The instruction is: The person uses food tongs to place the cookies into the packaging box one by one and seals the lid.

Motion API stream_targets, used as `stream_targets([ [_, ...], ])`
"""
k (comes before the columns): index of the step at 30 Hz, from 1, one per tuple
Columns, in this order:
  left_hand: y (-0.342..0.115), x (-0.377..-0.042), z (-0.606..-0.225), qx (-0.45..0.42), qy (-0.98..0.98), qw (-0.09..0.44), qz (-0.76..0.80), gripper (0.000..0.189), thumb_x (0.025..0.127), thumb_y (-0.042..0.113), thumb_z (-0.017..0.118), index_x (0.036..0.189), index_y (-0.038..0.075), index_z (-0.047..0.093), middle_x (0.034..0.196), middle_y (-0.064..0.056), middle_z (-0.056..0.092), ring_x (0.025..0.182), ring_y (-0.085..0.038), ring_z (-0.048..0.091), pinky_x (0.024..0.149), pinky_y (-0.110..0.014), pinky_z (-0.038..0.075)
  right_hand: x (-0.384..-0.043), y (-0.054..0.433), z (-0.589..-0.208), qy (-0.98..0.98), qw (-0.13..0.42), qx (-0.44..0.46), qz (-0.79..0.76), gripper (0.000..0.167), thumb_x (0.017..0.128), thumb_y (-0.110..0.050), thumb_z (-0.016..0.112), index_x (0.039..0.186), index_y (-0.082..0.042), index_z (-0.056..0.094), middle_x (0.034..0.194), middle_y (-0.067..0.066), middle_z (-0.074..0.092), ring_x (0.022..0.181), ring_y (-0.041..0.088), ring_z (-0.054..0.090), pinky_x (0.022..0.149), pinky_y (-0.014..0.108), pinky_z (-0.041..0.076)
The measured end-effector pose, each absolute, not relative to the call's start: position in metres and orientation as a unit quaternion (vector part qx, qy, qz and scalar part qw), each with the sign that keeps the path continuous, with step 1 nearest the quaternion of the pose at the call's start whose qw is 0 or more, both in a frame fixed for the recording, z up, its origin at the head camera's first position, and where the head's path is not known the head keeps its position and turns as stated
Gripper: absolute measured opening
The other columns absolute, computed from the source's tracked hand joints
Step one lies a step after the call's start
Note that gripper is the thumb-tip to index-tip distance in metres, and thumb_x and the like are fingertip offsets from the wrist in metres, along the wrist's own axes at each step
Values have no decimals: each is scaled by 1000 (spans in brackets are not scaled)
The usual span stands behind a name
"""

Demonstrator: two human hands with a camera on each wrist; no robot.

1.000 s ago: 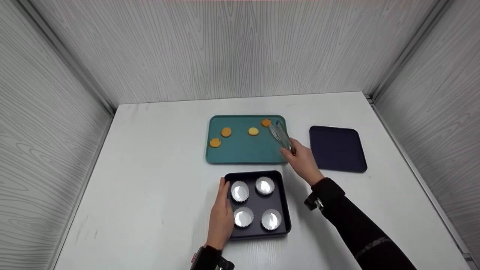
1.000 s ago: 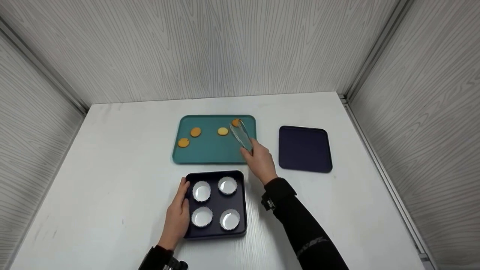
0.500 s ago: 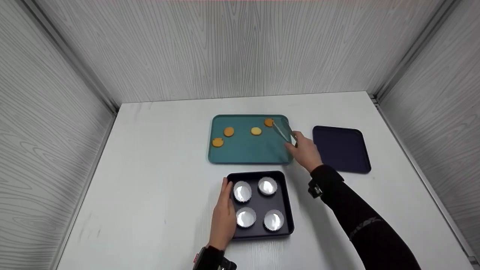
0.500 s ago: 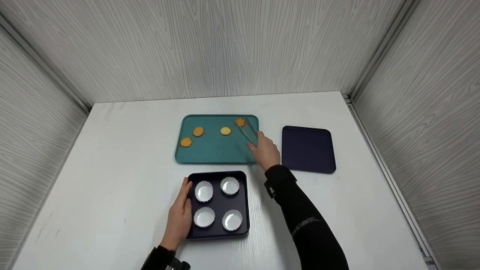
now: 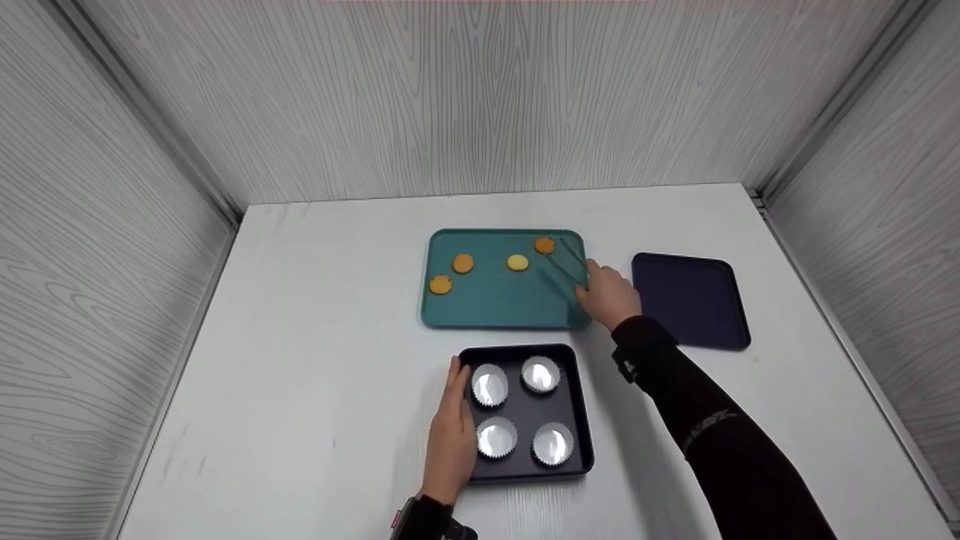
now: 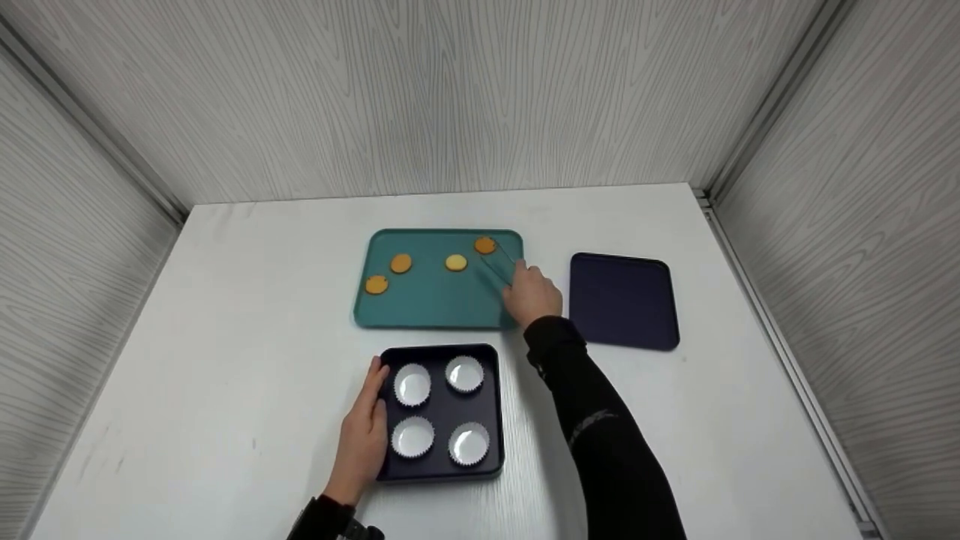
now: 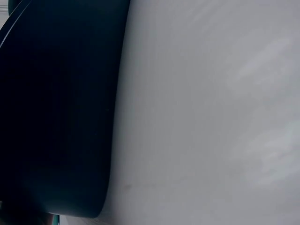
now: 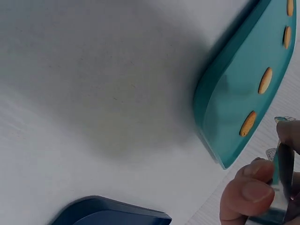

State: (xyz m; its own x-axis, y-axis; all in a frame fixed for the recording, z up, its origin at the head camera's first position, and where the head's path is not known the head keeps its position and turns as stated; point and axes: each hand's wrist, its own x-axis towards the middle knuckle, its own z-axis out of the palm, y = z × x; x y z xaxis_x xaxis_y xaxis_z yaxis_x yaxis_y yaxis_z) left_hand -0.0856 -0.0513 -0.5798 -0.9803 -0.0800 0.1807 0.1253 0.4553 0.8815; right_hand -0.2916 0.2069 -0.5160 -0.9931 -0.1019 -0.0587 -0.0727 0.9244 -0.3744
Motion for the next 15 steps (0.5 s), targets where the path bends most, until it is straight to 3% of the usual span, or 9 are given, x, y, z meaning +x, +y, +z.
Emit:
stream_targets([
  [6,-52,-86,-580,-11,-849,91,-521,50,108,-1,35,157,7,39,169,-7,26,151,-21,30,118,-44,34,-299,204,-523,987,22,-68,-143,52,100,-14,65,145,8,50,119,31,65,99,45,68,83,54,57],
  [10,-52,-86,-580,-12,-850,91,-519,50,108,0,35,157,7,39,169,-7,26,152,-21,29,118,-44,34,-301,201,-526,990,-7,-91,-108,48,99,-13,68,140,7,55,111,29,67,89,42,70,75,51,59],
  [15,-53,-86,-580,-8,-850,83,-520,48,110,3,35,158,8,39,169,-4,25,152,-19,29,118,-42,35,-302,195,-529,990,-55,-117,-53,35,103,-9,61,132,9,60,99,27,67,73,39,70,62,48,58],
])
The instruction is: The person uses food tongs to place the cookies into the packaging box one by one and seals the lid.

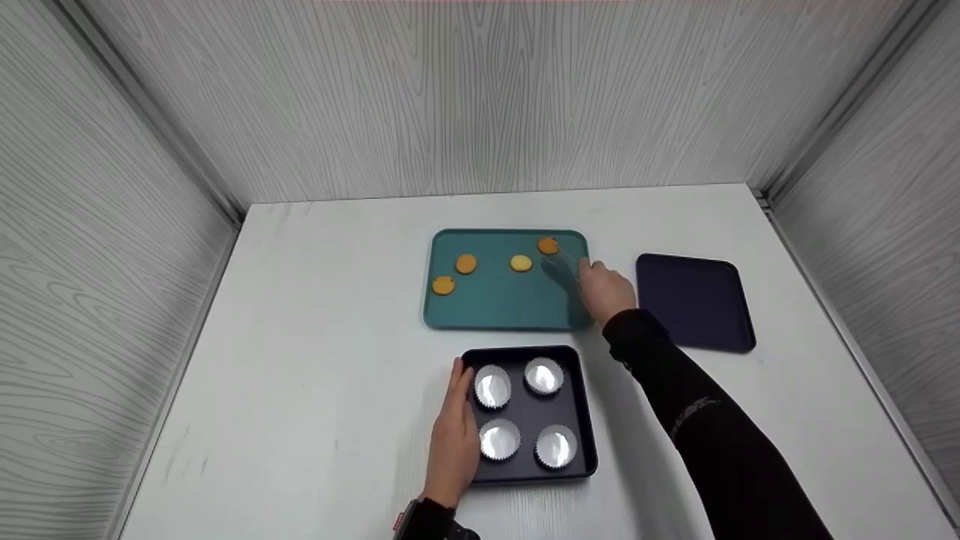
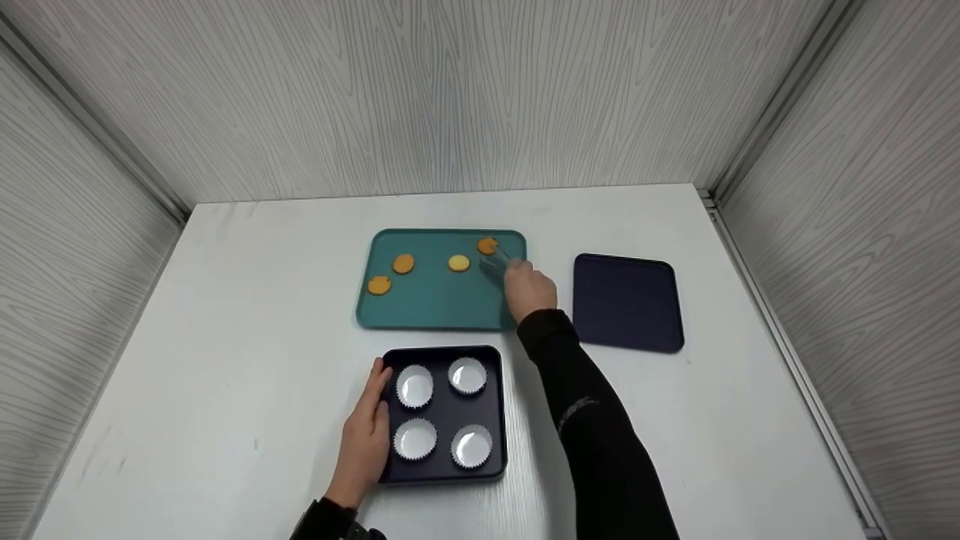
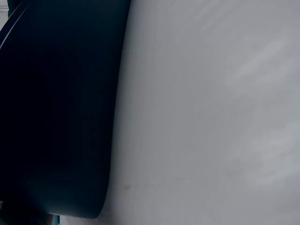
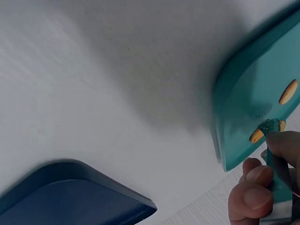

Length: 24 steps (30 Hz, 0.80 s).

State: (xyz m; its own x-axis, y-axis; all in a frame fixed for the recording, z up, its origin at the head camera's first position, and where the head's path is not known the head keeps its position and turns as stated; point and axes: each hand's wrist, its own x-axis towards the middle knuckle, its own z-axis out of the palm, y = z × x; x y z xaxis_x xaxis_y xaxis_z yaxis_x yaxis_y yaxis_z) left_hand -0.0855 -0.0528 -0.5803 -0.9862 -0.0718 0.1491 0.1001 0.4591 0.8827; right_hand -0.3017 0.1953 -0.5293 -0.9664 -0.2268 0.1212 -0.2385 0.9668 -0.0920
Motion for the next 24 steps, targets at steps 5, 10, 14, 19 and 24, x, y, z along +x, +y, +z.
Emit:
stream_targets([
  [5,-53,-86,-579,-1,-849,67,-524,48,111,6,34,158,10,39,170,0,23,152,-16,26,120,-40,32,-307,190,-534,-989,74,129,10,31,104,1,50,132,12,59,101,27,67,70,36,69,59,46,58],
  [10,-53,-86,-578,0,-851,63,-522,48,111,6,33,158,10,39,170,3,21,153,-15,25,120,-39,31,-312,185,-538,-986,90,140,-16,34,103,1,51,135,13,57,101,27,67,69,35,69,58,45,59],
  [14,-54,-85,-579,-7,-851,73,-520,47,110,4,34,157,9,40,170,1,22,153,-19,27,119,-42,33,-312,182,-540,-980,121,153,-37,31,104,0,53,130,16,59,98,27,68,67,34,69,57,44,59],
  [19,-54,-85,-581,-8,-854,78,-515,48,110,4,35,157,9,41,170,0,22,152,-20,28,119,-42,33,-311,178,-543,-972,170,154,-42,24,103,0,54,115,18,63,85,25,66,63,34,69,53,45,58],
  [24,-54,-85,-582,-5,-855,74,-513,48,109,3,36,156,9,42,170,1,23,152,-20,28,118,-42,35,-311,178,-546,-972,178,148,-34,19,101,1,51,98,16,64,78,22,64,62,36,68,52,46,58],
])
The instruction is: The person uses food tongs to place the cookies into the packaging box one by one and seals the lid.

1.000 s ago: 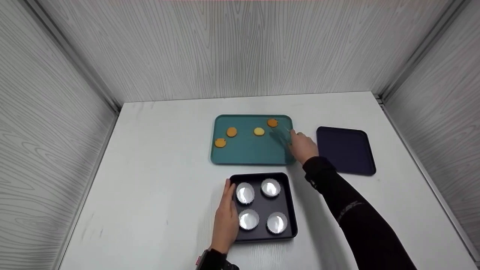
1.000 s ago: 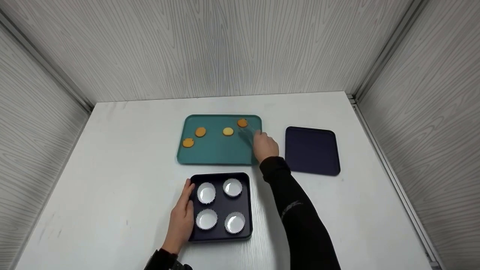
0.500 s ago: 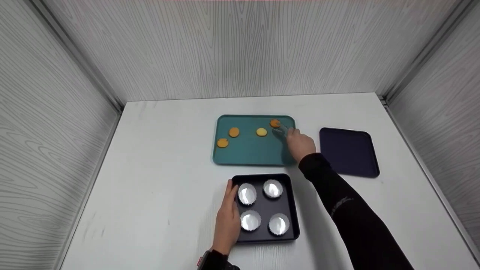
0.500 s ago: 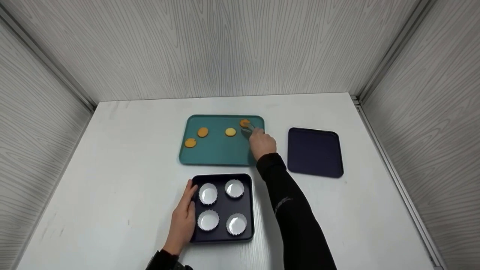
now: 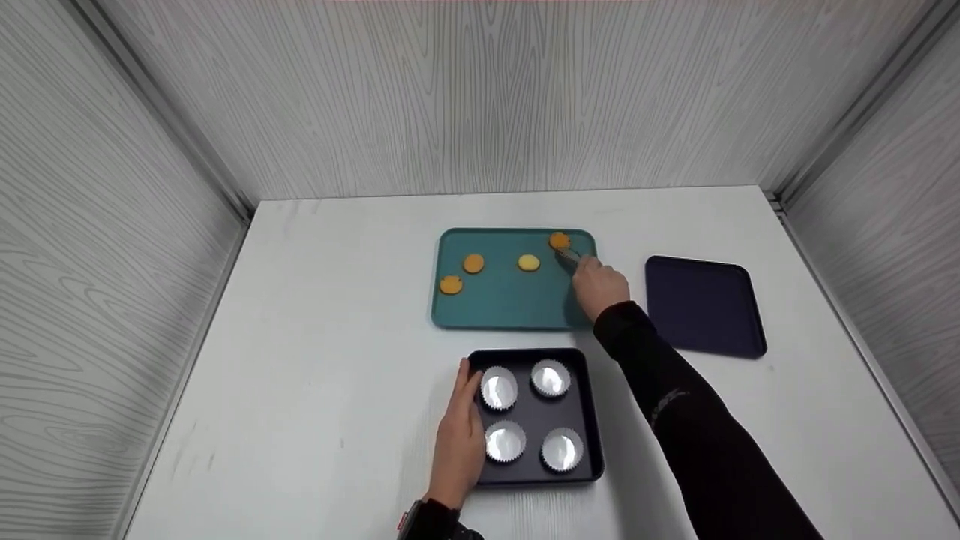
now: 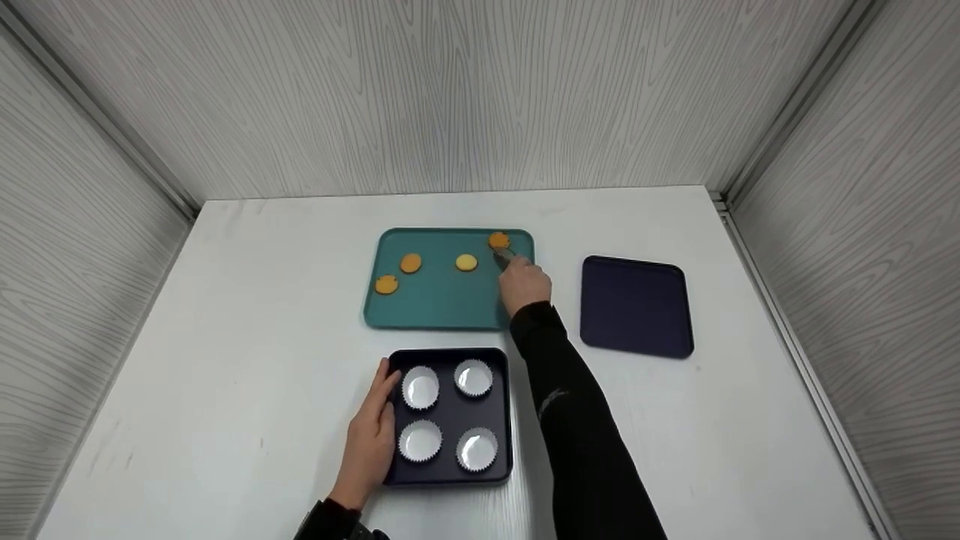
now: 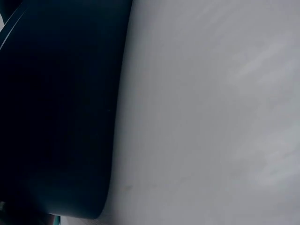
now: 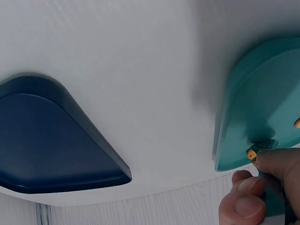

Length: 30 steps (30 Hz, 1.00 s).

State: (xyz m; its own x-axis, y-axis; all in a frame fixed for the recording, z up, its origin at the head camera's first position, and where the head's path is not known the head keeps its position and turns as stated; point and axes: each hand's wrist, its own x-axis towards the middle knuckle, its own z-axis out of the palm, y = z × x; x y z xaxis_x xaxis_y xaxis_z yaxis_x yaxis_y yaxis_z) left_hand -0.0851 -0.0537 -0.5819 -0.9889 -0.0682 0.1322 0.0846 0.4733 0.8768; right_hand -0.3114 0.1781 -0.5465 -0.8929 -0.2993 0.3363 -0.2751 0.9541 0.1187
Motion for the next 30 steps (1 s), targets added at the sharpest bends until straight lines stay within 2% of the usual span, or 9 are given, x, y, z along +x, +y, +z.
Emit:
stream_targets([
  [4,-52,-85,-581,-7,-855,76,-514,47,109,1,37,155,8,44,170,1,23,152,-19,29,116,-42,37,-309,184,-546,-978,150,144,-32,19,102,2,52,90,13,63,74,20,61,59,33,67,50,44,57],
  [11,-54,-85,-581,-10,-854,83,-513,47,109,1,37,154,8,45,169,-2,24,152,-20,29,116,-42,37,-309,192,-544,-980,121,157,-14,16,102,2,54,95,14,63,78,22,62,60,32,67,52,44,57],
  [16,-55,-85,-582,-7,-855,83,-512,46,109,2,37,154,7,46,169,-3,24,151,-20,30,116,-42,37,-309,197,-546,-983,100,156,3,16,103,1,53,102,14,63,83,24,63,63,33,67,55,45,58],
  [23,-55,-85,-582,-9,-854,83,-513,46,109,1,38,153,7,46,169,-4,25,151,-18,30,115,-40,39,-304,202,-538,-989,60,133,24,31,105,3,47,129,20,55,100,32,65,72,39,68,62,48,59],
  [30,-55,-85,-583,-15,-857,92,-507,46,108,1,37,152,7,48,169,-5,25,150,-20,32,112,-41,42,-287,211,-529,-990,16,83,116,34,104,-5,52,129,17,55,101,33,66,80,45,69,65,53,59],
])
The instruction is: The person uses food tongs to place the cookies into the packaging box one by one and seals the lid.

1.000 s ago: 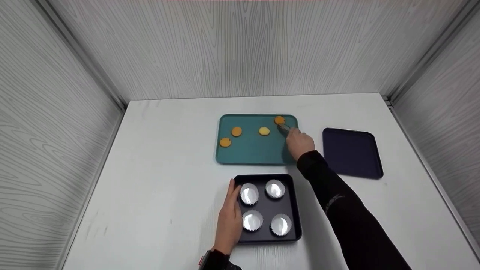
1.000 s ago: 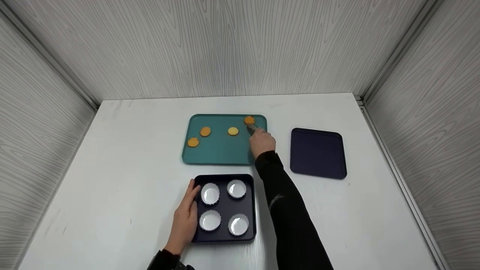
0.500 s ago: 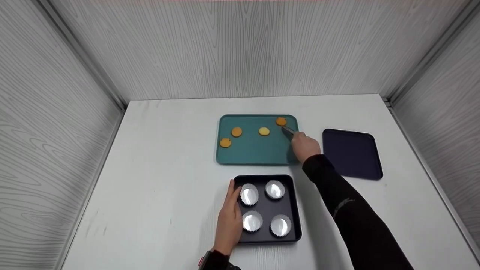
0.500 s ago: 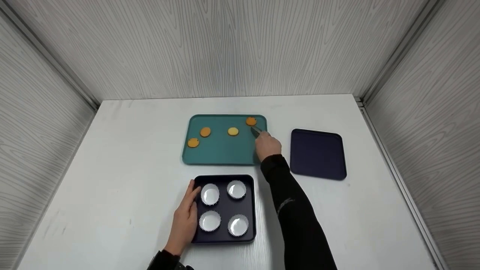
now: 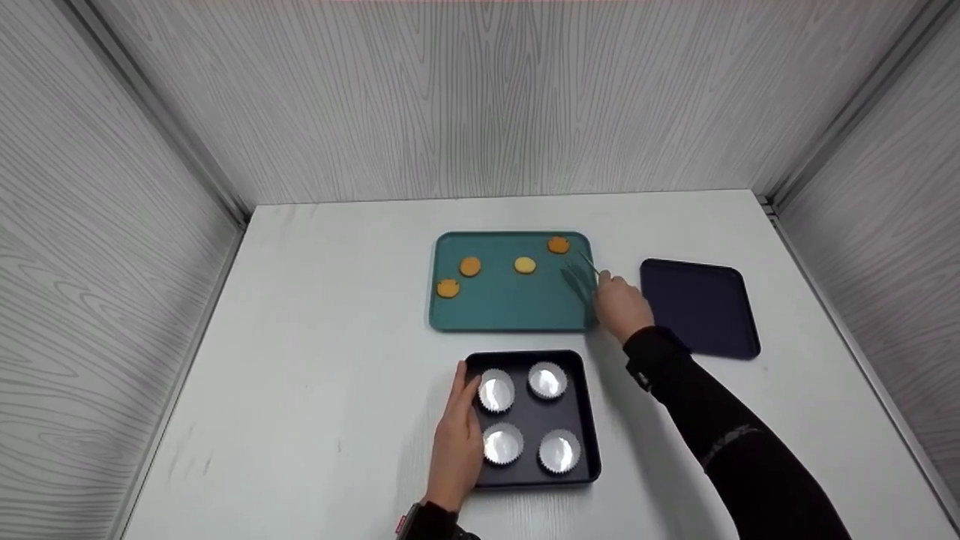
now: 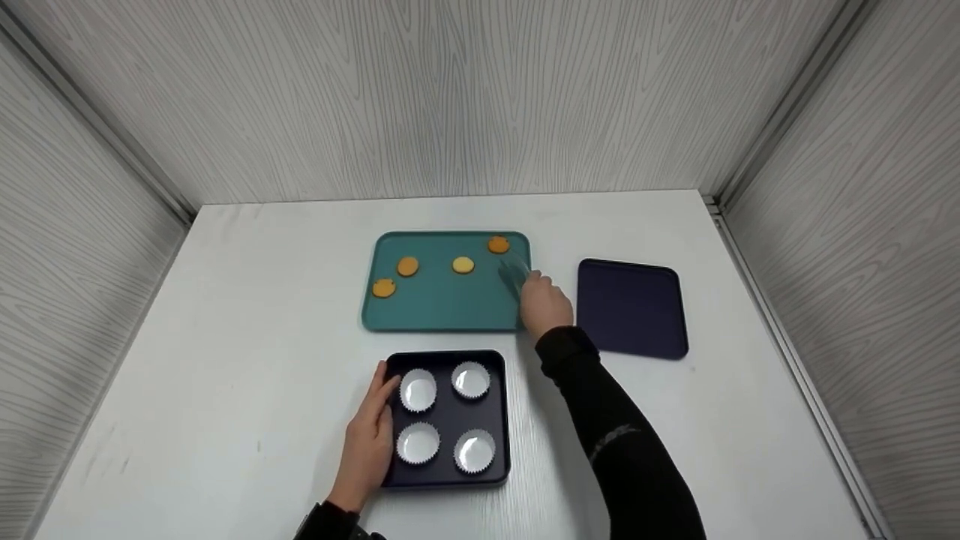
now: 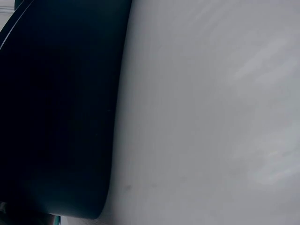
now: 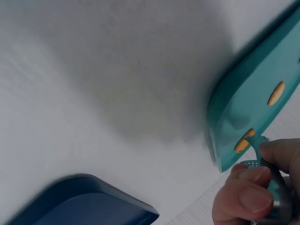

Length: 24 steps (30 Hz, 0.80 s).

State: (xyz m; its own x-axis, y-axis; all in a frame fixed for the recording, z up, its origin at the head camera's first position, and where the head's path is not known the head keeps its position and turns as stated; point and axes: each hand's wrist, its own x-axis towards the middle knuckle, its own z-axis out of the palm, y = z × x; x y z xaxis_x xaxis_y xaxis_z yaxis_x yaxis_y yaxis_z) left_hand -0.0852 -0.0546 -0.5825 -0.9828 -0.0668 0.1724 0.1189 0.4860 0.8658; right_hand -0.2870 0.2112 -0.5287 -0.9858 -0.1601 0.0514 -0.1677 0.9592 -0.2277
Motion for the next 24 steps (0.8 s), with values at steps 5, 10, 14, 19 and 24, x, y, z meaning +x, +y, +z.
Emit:
stream_targets([
  [5,-54,-85,-583,-17,-854,98,-511,44,108,0,38,149,5,51,169,-5,26,149,-20,34,111,-41,43,-270,223,-527,-986,-9,76,151,37,103,-9,57,131,16,54,100,33,66,84,48,69,67,55,58],
  [10,-53,-85,-582,-20,-854,96,-511,43,108,-1,39,149,4,52,169,-6,26,149,-21,34,109,-40,44,-250,231,-530,-980,-21,94,171,31,102,-11,58,121,13,58,93,31,67,83,48,68,67,57,57],
  [14,-53,-85,-580,-22,-855,98,-509,43,107,-2,39,148,3,53,169,-7,26,148,-22,36,105,-40,47,-233,235,-532,-976,-17,112,185,27,101,-12,57,116,11,61,90,30,67,84,48,68,69,60,55],
  [19,-54,-86,-580,-20,-856,99,-506,43,108,-1,38,148,4,53,169,-7,26,149,-22,34,106,-40,47,-214,241,-535,-974,-6,122,191,27,102,-12,56,118,9,61,86,26,67,77,46,67,64,59,54],
  [24,-54,-86,-579,-16,-857,94,-507,43,108,0,38,148,4,52,169,-7,26,150,-22,33,105,-39,48,-202,246,-535,-974,7,129,188,19,100,-9,60,114,4,62,78,22,65,65,42,65,51,54,50],
])
